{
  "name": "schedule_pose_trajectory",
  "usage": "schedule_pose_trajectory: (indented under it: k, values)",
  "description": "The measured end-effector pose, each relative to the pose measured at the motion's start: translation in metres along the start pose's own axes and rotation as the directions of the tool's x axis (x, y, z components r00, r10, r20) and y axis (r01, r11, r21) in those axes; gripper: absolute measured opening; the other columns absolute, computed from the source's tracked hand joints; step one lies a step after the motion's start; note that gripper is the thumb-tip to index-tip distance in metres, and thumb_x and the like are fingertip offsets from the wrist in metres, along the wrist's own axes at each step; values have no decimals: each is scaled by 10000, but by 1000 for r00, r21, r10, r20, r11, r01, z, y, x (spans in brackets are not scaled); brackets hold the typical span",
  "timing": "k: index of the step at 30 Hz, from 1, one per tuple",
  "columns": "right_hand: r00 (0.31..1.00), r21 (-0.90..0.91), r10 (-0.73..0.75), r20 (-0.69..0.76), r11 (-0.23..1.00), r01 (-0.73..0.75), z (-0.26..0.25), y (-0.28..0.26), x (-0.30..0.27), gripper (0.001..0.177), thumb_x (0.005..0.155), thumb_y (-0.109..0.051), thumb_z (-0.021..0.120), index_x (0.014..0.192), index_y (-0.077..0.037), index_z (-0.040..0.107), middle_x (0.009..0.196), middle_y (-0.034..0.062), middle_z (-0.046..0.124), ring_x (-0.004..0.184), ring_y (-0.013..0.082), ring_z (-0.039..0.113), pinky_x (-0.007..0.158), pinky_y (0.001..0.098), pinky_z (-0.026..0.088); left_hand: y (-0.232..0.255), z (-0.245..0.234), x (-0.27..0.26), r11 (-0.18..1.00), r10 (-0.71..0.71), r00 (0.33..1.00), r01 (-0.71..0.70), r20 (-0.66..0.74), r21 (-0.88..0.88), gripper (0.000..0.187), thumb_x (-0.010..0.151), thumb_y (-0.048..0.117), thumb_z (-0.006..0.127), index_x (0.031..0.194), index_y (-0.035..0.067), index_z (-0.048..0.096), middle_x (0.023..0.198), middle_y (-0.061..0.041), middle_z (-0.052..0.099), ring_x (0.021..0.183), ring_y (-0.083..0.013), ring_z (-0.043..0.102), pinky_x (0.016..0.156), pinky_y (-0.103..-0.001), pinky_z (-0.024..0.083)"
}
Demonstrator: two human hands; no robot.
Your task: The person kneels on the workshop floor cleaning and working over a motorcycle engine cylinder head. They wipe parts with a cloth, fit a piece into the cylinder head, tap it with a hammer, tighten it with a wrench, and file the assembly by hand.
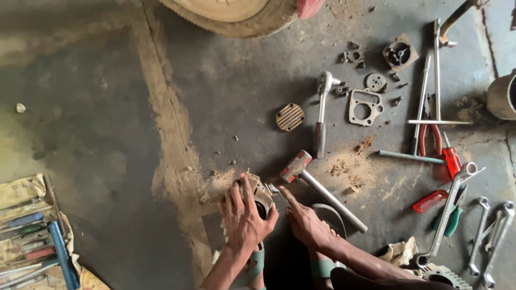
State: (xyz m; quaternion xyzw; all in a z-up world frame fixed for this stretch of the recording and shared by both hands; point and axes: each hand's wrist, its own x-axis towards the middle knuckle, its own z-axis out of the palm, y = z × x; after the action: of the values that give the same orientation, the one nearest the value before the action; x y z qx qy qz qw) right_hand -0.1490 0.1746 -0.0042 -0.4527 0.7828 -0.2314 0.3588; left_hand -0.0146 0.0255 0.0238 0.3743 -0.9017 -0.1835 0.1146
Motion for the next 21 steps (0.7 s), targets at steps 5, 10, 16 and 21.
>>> schedule_pose_trajectory:
  k: [5,10,16,21]
  values:
    - [995,206,-98,24,974,91,-8,-1,13,708,913,-1,567,1577,-59,328,844,282,688,767,470,680,672,478,540,6,-2,-8,993,-10,1000,9,9,115,1006,751,516,737,1456,-108,383,1346,-293,502,1095,-415,560,921,-622,420]
    - [990,180,-125,59,977,113,-5,-5,27,795,819,84,519,1578,-41,321,786,249,667,706,416,674,707,450,557,14,-13,-10,980,-124,989,110,77,168,1059,757,548,760,1472,-109,338,1497,-317,361,1346,-456,387,1006,-676,334]
    - [918,119,-393,57,915,385,8,-10,65,779,816,73,590,1556,-14,365,881,239,662,746,401,667,688,456,543,-7,-30,11,968,-181,966,142,185,207,1055,677,426,784,1490,-76,340,1575,-325,249,1489,-474,189,1078,-692,299]
    - [902,30,-405,147,914,405,8,-13,76,752,855,54,611,1564,-18,372,848,229,667,714,391,662,641,466,521,-32,-14,-5,987,-103,986,84,134,138,839,713,375,709,1388,-64,473,1527,-338,328,1453,-524,266,1019,-680,380]
